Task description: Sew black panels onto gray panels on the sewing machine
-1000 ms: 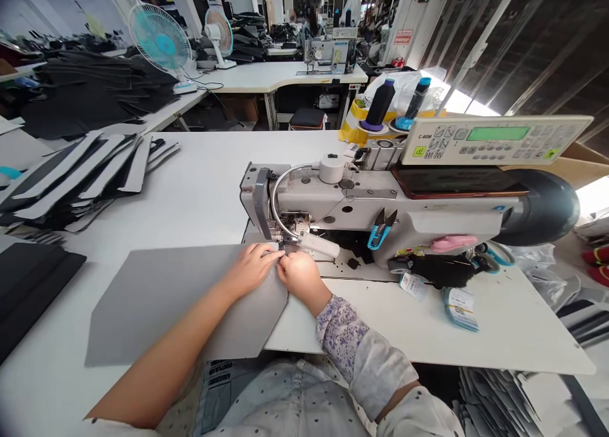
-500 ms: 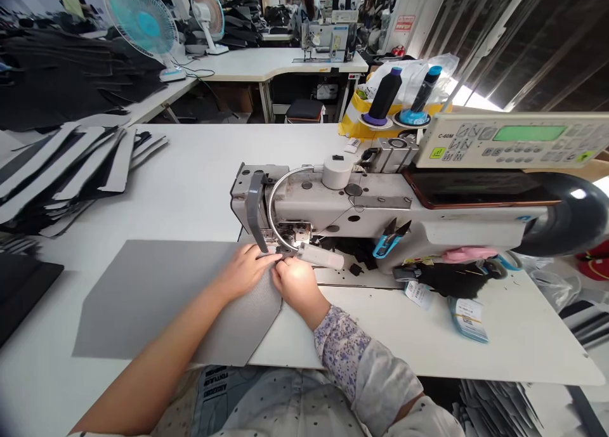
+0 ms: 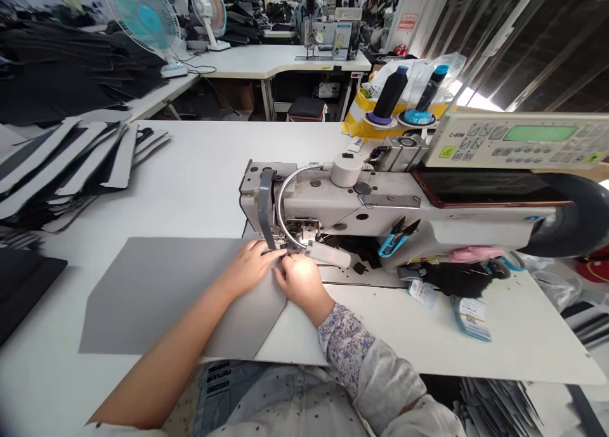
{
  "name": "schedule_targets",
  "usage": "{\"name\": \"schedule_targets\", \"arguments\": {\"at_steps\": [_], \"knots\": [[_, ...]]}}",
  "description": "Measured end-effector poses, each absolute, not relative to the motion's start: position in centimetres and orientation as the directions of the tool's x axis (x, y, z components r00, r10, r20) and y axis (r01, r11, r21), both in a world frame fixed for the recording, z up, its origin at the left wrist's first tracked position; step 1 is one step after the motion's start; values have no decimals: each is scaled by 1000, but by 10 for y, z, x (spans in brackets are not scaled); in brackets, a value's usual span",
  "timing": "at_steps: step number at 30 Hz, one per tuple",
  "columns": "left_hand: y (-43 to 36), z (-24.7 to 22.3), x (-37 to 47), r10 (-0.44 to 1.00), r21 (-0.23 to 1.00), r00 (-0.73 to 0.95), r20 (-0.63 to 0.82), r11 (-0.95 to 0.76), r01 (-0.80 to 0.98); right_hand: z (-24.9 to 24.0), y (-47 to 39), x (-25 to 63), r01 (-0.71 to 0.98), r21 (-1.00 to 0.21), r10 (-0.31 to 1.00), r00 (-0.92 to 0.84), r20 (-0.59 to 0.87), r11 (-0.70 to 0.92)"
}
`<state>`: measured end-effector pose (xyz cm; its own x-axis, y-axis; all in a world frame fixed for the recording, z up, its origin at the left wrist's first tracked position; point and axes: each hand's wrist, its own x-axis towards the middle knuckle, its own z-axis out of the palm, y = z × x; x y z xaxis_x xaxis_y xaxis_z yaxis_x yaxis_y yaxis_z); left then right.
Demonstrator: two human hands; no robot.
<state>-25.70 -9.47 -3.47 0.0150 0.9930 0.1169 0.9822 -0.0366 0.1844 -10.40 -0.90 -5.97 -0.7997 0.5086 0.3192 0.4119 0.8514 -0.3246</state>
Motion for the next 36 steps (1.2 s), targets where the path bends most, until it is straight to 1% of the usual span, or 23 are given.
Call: {"name": "schedule_targets", "arguments": {"at_steps": [2, 4, 5, 7, 8, 9, 10, 11, 12, 13, 14, 16, 18, 19, 21, 23, 25, 26, 27, 29, 31, 33, 36], "knots": [[-98, -36, -259, 991, 201, -7, 136, -21, 979, -60, -9, -103, 412, -317, 507, -796, 331, 854], [-113, -35, -276, 986, 204, -89, 139, 60, 977, -60, -10, -101, 410, -309, 503, -792, 347, 858], [-127, -33, -291, 978, 186, -164, 132, 138, 973, -60, -10, -99, 406, -307, 499, -791, 353, 861], [-171, -23, -334, 911, 98, -389, 134, 378, 920, -62, -12, -95, 393, -305, 487, -795, 362, 868], [-201, -16, -357, 839, 36, -520, 160, 521, 853, -62, -12, -94, 386, -302, 480, -799, 363, 871], [-236, -6, -380, 723, -22, -655, 221, 675, 738, -64, -12, -93, 380, -299, 473, -802, 364, 875], [-273, 4, -400, 570, -60, -763, 304, 811, 582, -65, -12, -92, 375, -296, 467, -806, 365, 879], [-309, 15, -416, 410, -70, -829, 381, 907, 416, -67, -13, -91, 372, -294, 463, -807, 366, 881], [-344, 25, -427, 271, -63, -871, 409, 961, 269, -68, -13, -90, 366, -295, 458, -809, 368, 883], [-374, 34, -435, 177, -60, -908, 381, 984, 167, -70, -13, -90, 361, -299, 455, -811, 368, 884], [-399, 41, -439, 125, -68, -936, 330, 992, 109, -71, -13, -89, 354, -306, 453, -812, 368, 884], [-433, 52, -442, 117, -101, -975, 187, 990, 99, -73, -14, -88, 340, -325, 449, -815, 366, 883], [-448, 63, -439, 138, -123, -985, 103, 985, 125, -75, -15, -87, 331, -340, 449, -813, 370, 880], [-451, 69, -437, 120, -128, -988, 98, 986, 107, -75, -16, -86, 327, -346, 449, -811, 374, 879], [-452, 83, -430, 84, -117, -979, 187, 991, 62, -75, -16, -86, 323, -353, 451, -807, 381, 878], [-445, 94, -417, 111, -65, -929, 354, 993, 93, -74, -16, -87, 326, -360, 455, -807, 375, 874], [-425, 94, -399, 255, -35, -829, 498, 961, 275, -71, -15, -89, 333, -374, 465, -811, 355, 866], [-411, 88, -388, 361, -42, -771, 525, 916, 400, -69, -15, -89, 338, -389, 474, -813, 339, 857], [-393, 77, -376, 482, -61, -711, 511, 846, 530, -67, -14, -90, 343, -407, 485, -813, 322, 846], [-354, 48, -348, 716, -83, -563, 412, 645, 759, -63, -13, -91, 358, -450, 513, -808, 291, 818], [-316, 15, -320, 872, -65, -378, 311, 416, 907, -59, -11, -93, 375, -487, 545, -793, 272, 789], [-283, -13, -297, 941, -50, -212, 262, 233, 971, -56, -9, -94, 392, -512, 573, -778, 258, 764], [-246, -32, -278, 970, -35, -92, 224, 103, 994, -52, -6, -96, 419, -525, 599, -767, 232, 741]]}}
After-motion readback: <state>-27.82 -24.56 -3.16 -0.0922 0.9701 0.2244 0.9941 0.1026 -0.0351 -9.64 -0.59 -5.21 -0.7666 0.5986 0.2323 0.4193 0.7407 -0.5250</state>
